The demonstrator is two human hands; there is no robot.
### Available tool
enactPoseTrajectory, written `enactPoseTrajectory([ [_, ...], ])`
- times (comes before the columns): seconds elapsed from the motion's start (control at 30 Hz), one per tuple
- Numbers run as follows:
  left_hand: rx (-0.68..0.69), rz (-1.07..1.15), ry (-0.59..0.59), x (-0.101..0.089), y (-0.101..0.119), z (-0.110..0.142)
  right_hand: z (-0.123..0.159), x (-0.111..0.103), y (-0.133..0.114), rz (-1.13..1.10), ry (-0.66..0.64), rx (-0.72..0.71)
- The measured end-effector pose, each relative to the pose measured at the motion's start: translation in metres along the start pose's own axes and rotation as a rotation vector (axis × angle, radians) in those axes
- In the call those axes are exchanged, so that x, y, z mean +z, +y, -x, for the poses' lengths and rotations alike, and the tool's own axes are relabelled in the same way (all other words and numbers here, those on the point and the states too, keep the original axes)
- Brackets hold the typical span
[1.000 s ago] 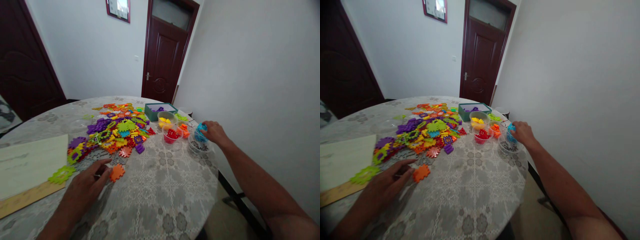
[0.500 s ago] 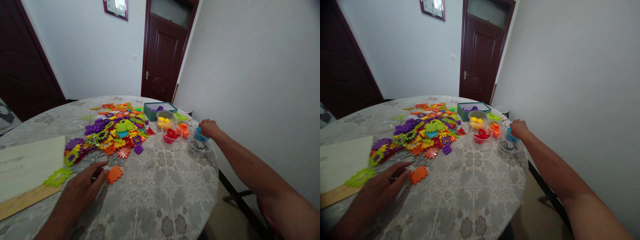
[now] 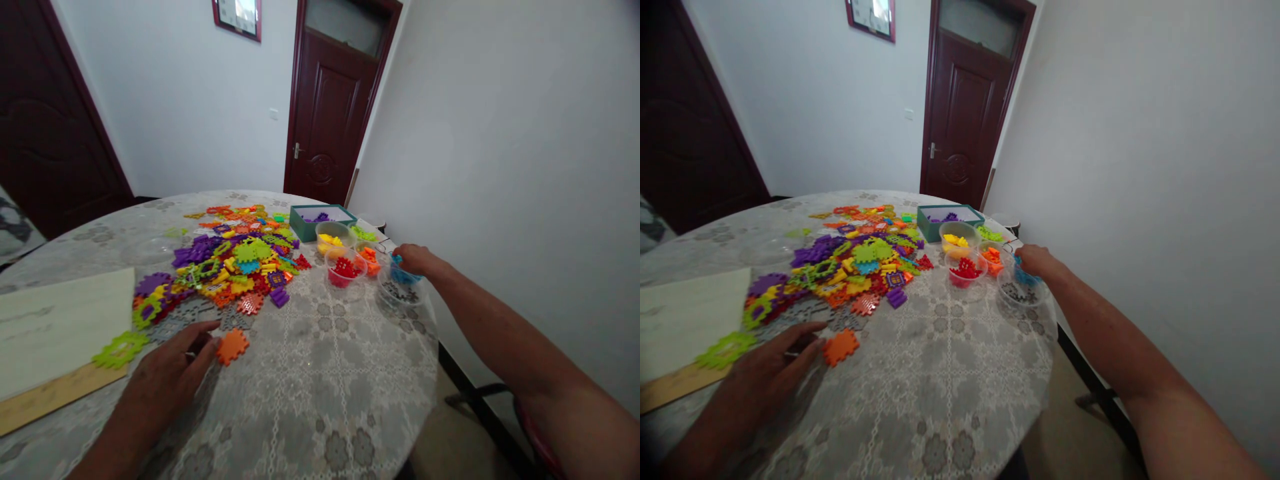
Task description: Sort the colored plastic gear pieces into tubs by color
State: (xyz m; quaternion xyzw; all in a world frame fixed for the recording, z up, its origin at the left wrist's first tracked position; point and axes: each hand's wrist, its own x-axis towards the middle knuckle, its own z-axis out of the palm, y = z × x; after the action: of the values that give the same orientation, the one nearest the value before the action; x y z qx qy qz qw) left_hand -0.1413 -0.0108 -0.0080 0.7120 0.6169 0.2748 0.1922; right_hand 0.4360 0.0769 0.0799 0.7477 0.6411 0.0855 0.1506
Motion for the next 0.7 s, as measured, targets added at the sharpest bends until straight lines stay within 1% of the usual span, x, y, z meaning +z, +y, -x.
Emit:
enactPoseTrajectory([
  [0.1,0.000,-0.001,-0.021,-0.002,0.002,0.001,0.006,-0.001,0.002,-0.012,0.030,0.010],
  [0.2,0.012,-0.003,-0.016,0.000,-0.001,0.000,0.015,-0.008,0.002,-0.019,0.100,0.035],
  [0.27,0.031,-0.013,0.015,0.002,-0.004,0.000,0.025,-0.013,-0.005,-0.052,0.219,0.058],
  [0.33,0.082,-0.032,0.051,0.005,-0.006,0.001,0.039,-0.018,-0.021,-0.138,0.399,0.039],
  [0.4,0.175,-0.063,0.061,0.007,-0.006,0.004,0.056,-0.021,-0.049,-0.270,0.561,-0.056],
  [0.47,0.258,-0.074,0.056,0.008,-0.004,0.007,0.076,-0.022,-0.085,-0.406,0.624,-0.223],
  [0.53,0.300,-0.084,0.045,0.009,-0.003,0.010,0.095,-0.021,-0.127,-0.531,0.592,-0.424],
  [0.6,0.332,-0.104,0.008,0.009,-0.002,0.013,0.112,-0.020,-0.170,-0.644,0.513,-0.612],
  [0.67,0.339,-0.130,-0.037,0.008,0.000,0.016,0.121,-0.018,-0.211,-0.713,0.429,-0.754],
  [0.7,0.336,-0.144,-0.060,0.008,0.001,0.017,0.122,-0.017,-0.229,-0.723,0.397,-0.793],
])
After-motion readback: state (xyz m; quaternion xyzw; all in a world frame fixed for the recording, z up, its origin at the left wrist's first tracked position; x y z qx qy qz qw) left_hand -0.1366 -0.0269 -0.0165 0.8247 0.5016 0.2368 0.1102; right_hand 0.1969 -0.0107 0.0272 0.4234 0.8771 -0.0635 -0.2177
